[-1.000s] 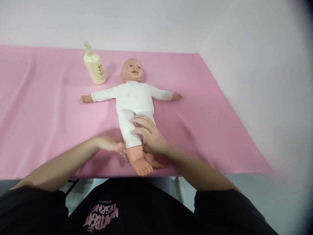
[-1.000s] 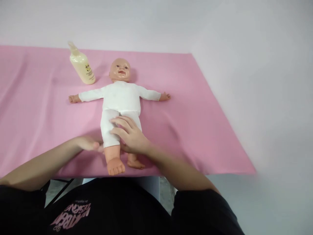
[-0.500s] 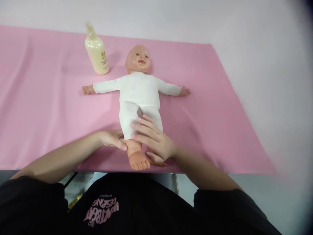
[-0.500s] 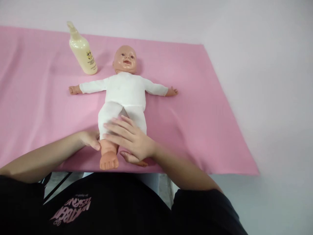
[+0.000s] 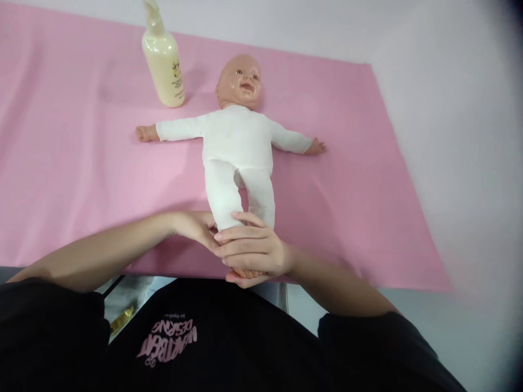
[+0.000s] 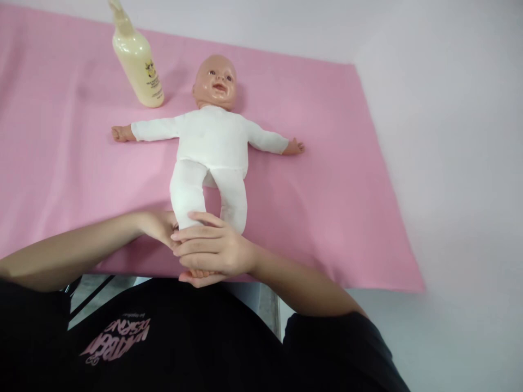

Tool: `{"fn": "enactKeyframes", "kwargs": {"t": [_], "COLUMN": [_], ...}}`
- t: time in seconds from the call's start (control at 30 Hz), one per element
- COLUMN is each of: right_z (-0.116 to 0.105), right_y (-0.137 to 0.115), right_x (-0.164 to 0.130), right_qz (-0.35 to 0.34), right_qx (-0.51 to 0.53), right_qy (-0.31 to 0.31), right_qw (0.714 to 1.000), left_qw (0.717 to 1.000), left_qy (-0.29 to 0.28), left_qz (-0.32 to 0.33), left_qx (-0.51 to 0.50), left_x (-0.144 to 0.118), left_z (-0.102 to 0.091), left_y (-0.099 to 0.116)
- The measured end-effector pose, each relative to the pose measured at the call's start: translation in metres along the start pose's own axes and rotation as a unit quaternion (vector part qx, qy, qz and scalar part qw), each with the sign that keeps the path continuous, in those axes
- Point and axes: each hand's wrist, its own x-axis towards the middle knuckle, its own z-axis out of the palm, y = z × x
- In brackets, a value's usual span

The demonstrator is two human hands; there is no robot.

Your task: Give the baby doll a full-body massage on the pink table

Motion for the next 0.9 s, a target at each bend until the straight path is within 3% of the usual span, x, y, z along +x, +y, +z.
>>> {"fn": "enactKeyframes", "kwargs": {"t": [0.1,0.4,0.6,0.73,0.9], "right_z": [-0.003,-0.005,-0.004,-0.008,-0.014], "right_y": [-0.001,0.005,0.001,0.001,0.002], "right_x": [0.006,0.001,0.005,0.006,0.006], "right_qz": [-0.023,-0.053,-0.031,-0.042,-0.074], "right_qx": [0.025,0.023,-0.063,-0.048,0.002], "right_qy": [0.014,-0.017,-0.003,0.009,-0.021], "right_qw": [0.999,0.998,0.998,0.998,0.997], "left_qw": [0.999,0.999,0.999,0.999,0.998], "left_qy": [-0.044,-0.009,-0.025,-0.026,-0.063], "left_qz": [-0.018,-0.050,-0.031,-0.028,0.010], "left_qx": [0.015,-0.016,-0.019,0.007,-0.008], "left_x": [0.001,-0.002,-0.003,-0.003,-0.002], "left_z": [0.001,-0.008,-0.012,-0.015,-0.013], "left_y": [0.000,0.000,0.003,-0.001,0.000]}}
